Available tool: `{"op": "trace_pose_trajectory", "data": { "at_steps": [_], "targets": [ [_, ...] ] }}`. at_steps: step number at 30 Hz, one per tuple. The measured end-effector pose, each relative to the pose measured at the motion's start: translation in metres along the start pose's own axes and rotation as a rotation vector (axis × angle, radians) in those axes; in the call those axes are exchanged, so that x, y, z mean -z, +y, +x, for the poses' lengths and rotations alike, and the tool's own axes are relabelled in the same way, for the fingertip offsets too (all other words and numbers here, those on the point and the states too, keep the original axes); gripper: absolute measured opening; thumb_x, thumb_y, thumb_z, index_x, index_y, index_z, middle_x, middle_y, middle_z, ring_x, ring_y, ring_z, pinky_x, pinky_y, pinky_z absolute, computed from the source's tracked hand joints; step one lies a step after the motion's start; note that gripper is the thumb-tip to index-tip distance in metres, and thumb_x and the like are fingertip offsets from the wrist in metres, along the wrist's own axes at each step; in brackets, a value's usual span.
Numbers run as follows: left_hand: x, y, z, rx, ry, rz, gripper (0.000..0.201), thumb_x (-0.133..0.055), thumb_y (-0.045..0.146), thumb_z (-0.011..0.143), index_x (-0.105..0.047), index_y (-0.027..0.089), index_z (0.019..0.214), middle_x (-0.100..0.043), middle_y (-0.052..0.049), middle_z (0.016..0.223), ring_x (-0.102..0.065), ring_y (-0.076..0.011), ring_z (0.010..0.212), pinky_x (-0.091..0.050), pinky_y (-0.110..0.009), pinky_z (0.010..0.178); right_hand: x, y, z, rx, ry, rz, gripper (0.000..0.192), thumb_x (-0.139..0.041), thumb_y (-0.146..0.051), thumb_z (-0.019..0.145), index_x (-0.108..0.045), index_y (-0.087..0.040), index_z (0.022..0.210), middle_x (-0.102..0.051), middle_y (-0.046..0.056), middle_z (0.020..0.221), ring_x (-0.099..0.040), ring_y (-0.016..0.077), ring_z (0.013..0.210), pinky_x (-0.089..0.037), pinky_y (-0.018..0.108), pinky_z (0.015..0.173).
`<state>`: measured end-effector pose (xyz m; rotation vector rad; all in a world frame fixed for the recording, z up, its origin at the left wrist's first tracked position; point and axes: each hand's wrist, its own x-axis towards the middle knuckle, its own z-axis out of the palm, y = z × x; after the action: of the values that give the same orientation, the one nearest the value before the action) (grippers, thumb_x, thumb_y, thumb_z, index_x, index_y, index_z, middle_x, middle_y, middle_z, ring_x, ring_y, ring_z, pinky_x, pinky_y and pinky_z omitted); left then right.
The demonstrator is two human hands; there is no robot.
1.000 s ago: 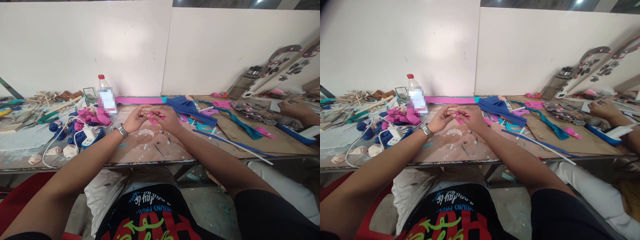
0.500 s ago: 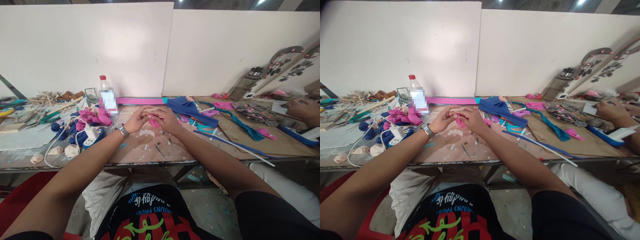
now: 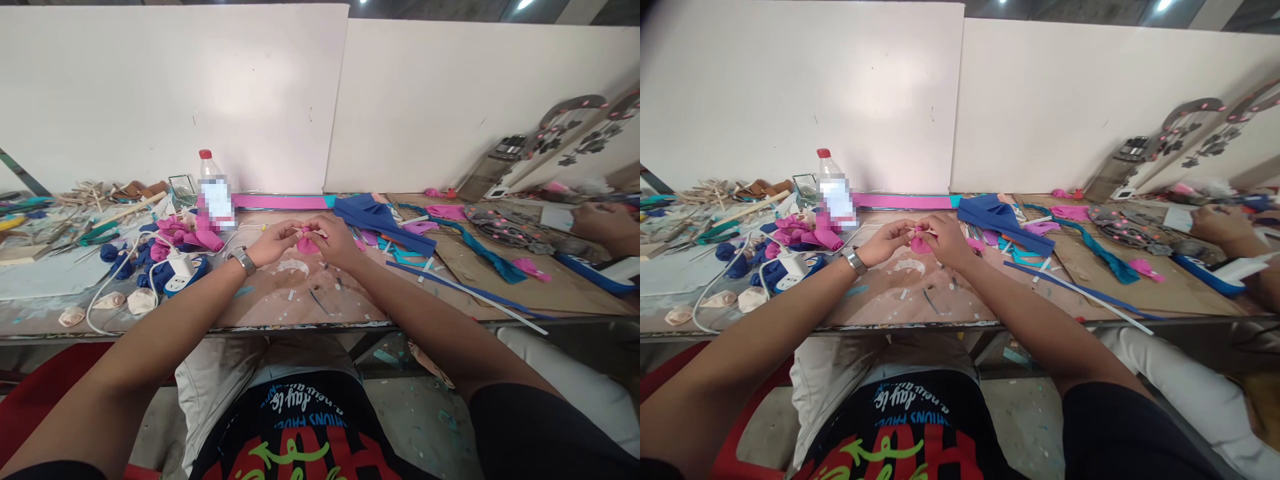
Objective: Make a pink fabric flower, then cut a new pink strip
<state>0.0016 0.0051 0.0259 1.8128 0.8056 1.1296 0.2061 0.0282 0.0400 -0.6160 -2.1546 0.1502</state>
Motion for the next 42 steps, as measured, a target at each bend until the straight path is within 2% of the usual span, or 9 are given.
{"op": "trace_pose_trajectory", "data": {
  "at_steps": [5, 11, 16, 20, 26, 30, 33, 38, 42],
  "targets": [
    [-0.001, -0.002, 0.001, -0.072, 0.084, -0.069, 0.045, -0.074, 0.047, 0.087, -0.066, 0.018, 0.119, -0.072, -0.011, 0.116, -0.068, -0.0205, 0.101, -0.050, -0.035, 0.091, -0.002, 0.006, -0.002, 0.020, 0.031, -0.029, 0.029, -0.062, -0.048, 0.097, -0.073, -0.021, 0.100, -0.076, 0.005, 0.096, -0.066, 0.0225, 0.092, -0.043, 0.038, 0.087],
    [0.000, -0.004, 0.002, -0.067, 0.085, -0.168, 0.042, -0.078, 0.043, 0.084, -0.066, 0.018, 0.115, -0.075, -0.008, 0.104, -0.069, -0.0184, 0.091, -0.050, -0.034, 0.086, -0.004, 0.009, -0.002, 0.038, 0.036, -0.042, 0.025, -0.070, -0.044, 0.093, -0.075, -0.023, 0.104, -0.078, 0.003, 0.092, -0.069, 0.0220, 0.088, -0.043, 0.038, 0.089],
    [0.001, -0.004, 0.003, -0.071, 0.133, -0.194, 0.040, -0.078, 0.044, 0.085, -0.066, 0.017, 0.112, -0.073, -0.005, 0.095, -0.065, -0.0139, 0.082, -0.049, -0.029, 0.080, -0.001, 0.003, -0.002, -0.028, 0.077, -0.037, 0.029, -0.076, -0.041, 0.088, -0.074, -0.023, 0.110, -0.078, 0.003, 0.090, -0.071, 0.0229, 0.088, -0.045, 0.038, 0.089],
    [0.002, -0.004, 0.003, -0.079, 0.157, -0.169, 0.035, -0.077, 0.044, 0.084, -0.068, 0.017, 0.103, -0.071, -0.003, 0.091, -0.063, -0.0133, 0.081, -0.048, -0.028, 0.078, -0.001, 0.002, -0.002, -0.036, 0.115, -0.053, 0.022, -0.077, -0.041, 0.087, -0.075, -0.023, 0.099, -0.079, 0.003, 0.092, -0.071, 0.0231, 0.088, -0.045, 0.038, 0.088],
    [0.002, -0.002, 0.003, -0.116, 0.125, -0.126, 0.033, -0.075, 0.046, 0.086, -0.068, 0.018, 0.100, -0.069, -0.002, 0.088, -0.062, -0.0131, 0.080, -0.049, -0.029, 0.078, -0.001, 0.002, -0.002, -0.013, 0.137, -0.068, 0.018, -0.075, -0.041, 0.089, -0.072, -0.023, 0.083, -0.077, 0.001, 0.083, -0.069, 0.0215, 0.082, -0.043, 0.038, 0.085],
    [0.003, -0.003, 0.003, -0.143, 0.095, -0.073, 0.032, -0.077, 0.044, 0.084, -0.069, 0.018, 0.100, -0.070, -0.004, 0.095, -0.065, -0.0153, 0.089, -0.050, -0.030, 0.081, 0.000, -0.001, -0.003, -0.011, 0.142, -0.056, 0.018, -0.074, -0.039, 0.090, -0.072, -0.023, 0.082, -0.077, 0.001, 0.082, -0.068, 0.0211, 0.081, -0.043, 0.038, 0.085],
    [0.003, -0.006, 0.003, -0.167, 0.114, -0.018, 0.032, -0.080, 0.041, 0.082, -0.068, 0.018, 0.101, -0.071, -0.006, 0.100, -0.065, -0.0166, 0.093, -0.050, -0.030, 0.081, 0.000, -0.002, -0.003, -0.021, 0.143, -0.061, 0.020, -0.072, -0.041, 0.090, -0.072, -0.023, 0.082, -0.077, 0.001, 0.082, -0.068, 0.0214, 0.081, -0.043, 0.038, 0.085],
    [0.004, -0.010, 0.003, -0.161, 0.152, 0.061, 0.027, -0.074, 0.041, 0.087, -0.067, 0.018, 0.100, -0.070, -0.005, 0.100, -0.065, -0.0159, 0.091, -0.049, -0.029, 0.080, 0.000, -0.001, -0.003, -0.022, 0.147, -0.071, 0.021, -0.072, -0.042, 0.090, -0.071, -0.023, 0.081, -0.076, 0.001, 0.081, -0.066, 0.0204, 0.077, -0.042, 0.038, 0.083],
    [0.004, -0.011, 0.003, -0.161, 0.173, 0.138, 0.026, -0.071, 0.042, 0.089, -0.067, 0.019, 0.101, -0.070, -0.004, 0.097, -0.066, -0.0157, 0.089, -0.050, -0.030, 0.081, 0.000, -0.003, -0.003, -0.022, 0.148, -0.068, 0.015, -0.073, -0.036, 0.090, -0.071, -0.023, 0.081, -0.076, 0.000, 0.081, -0.068, 0.0203, 0.079, -0.041, 0.037, 0.084]
  ]
}}
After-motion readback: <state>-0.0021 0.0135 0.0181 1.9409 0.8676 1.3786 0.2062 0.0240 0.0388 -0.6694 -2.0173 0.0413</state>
